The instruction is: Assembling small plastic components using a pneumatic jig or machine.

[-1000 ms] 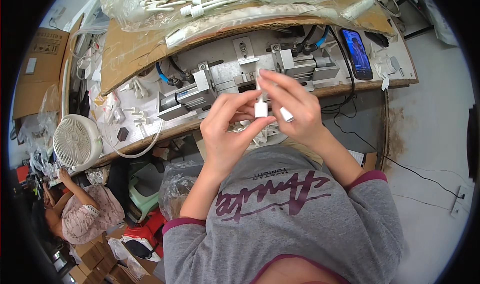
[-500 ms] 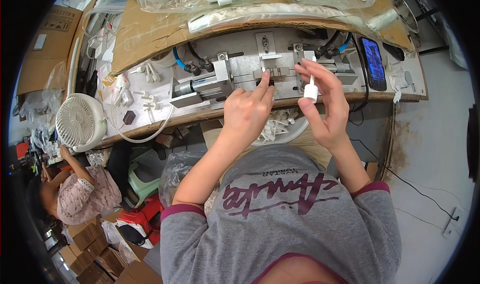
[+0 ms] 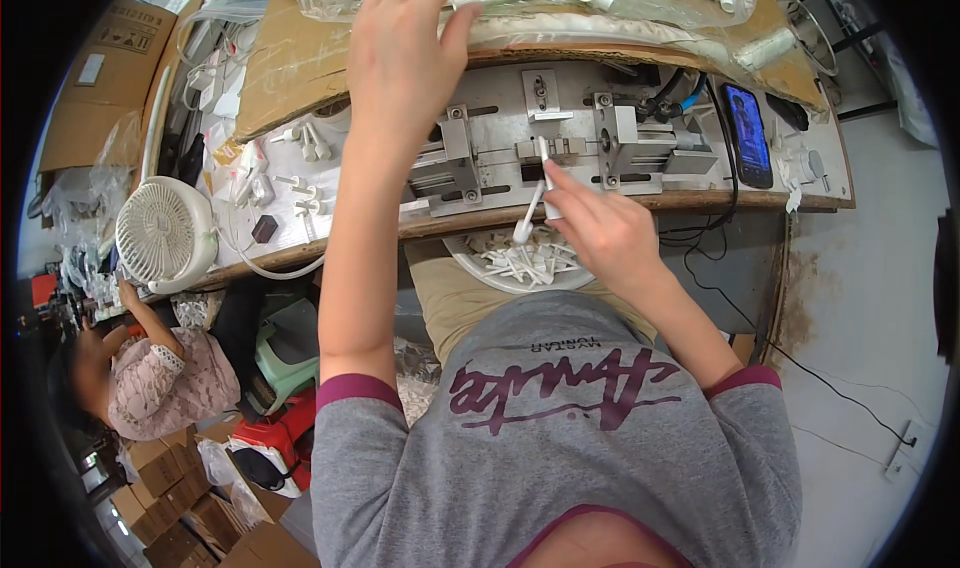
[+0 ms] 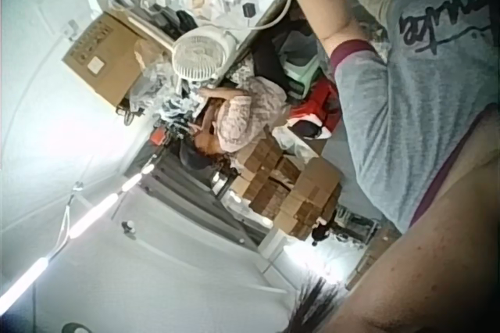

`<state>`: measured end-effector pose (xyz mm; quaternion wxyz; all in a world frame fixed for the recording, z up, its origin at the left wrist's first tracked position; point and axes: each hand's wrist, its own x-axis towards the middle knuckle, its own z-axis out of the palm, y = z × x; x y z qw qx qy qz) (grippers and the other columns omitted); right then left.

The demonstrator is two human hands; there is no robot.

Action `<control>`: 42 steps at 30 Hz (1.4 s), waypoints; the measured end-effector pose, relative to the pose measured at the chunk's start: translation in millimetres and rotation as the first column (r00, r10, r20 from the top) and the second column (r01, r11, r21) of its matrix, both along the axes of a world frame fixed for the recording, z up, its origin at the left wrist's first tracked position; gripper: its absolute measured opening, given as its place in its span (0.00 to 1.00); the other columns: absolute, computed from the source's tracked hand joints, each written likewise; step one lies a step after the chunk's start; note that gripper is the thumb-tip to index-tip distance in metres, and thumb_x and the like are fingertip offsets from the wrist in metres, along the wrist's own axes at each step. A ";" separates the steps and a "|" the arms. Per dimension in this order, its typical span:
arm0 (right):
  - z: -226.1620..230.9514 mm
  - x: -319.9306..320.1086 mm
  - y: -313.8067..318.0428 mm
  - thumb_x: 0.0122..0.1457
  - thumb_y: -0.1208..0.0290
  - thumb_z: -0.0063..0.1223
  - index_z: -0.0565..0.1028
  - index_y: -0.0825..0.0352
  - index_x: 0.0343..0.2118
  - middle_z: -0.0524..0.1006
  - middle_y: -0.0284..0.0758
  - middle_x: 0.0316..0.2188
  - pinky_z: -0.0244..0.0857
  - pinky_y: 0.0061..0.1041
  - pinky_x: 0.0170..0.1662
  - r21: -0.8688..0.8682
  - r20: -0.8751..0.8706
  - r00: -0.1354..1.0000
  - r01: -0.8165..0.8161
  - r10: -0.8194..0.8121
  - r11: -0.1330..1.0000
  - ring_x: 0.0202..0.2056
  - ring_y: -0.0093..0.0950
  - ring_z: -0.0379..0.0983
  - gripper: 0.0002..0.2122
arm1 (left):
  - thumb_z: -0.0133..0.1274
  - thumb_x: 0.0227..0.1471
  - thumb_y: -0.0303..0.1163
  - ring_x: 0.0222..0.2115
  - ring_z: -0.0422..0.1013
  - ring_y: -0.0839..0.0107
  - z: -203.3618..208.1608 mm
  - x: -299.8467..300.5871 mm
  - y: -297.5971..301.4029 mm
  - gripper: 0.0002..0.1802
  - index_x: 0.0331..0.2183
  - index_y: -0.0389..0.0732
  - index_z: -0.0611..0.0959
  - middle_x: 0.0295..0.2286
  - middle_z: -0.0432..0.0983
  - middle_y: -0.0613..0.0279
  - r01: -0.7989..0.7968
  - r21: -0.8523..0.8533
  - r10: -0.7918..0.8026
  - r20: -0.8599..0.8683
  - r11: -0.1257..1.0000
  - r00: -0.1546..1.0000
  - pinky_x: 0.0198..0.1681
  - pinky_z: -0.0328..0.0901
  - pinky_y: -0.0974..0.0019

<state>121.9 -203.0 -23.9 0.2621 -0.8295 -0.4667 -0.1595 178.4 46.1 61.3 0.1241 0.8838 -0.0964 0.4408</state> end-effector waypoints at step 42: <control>11.2 -2.7 4.1 0.47 0.78 0.64 0.76 0.72 0.40 0.76 0.39 0.37 0.74 0.30 0.33 0.248 -0.165 0.981 -0.055 0.098 0.967 0.33 0.34 0.78 0.15 | 0.65 0.46 0.19 0.39 0.75 0.73 -47.6 -119.7 -75.2 0.17 0.42 0.32 0.83 0.40 0.75 0.58 0.056 -0.850 -0.578 -0.306 0.523 0.757 0.42 0.76 0.70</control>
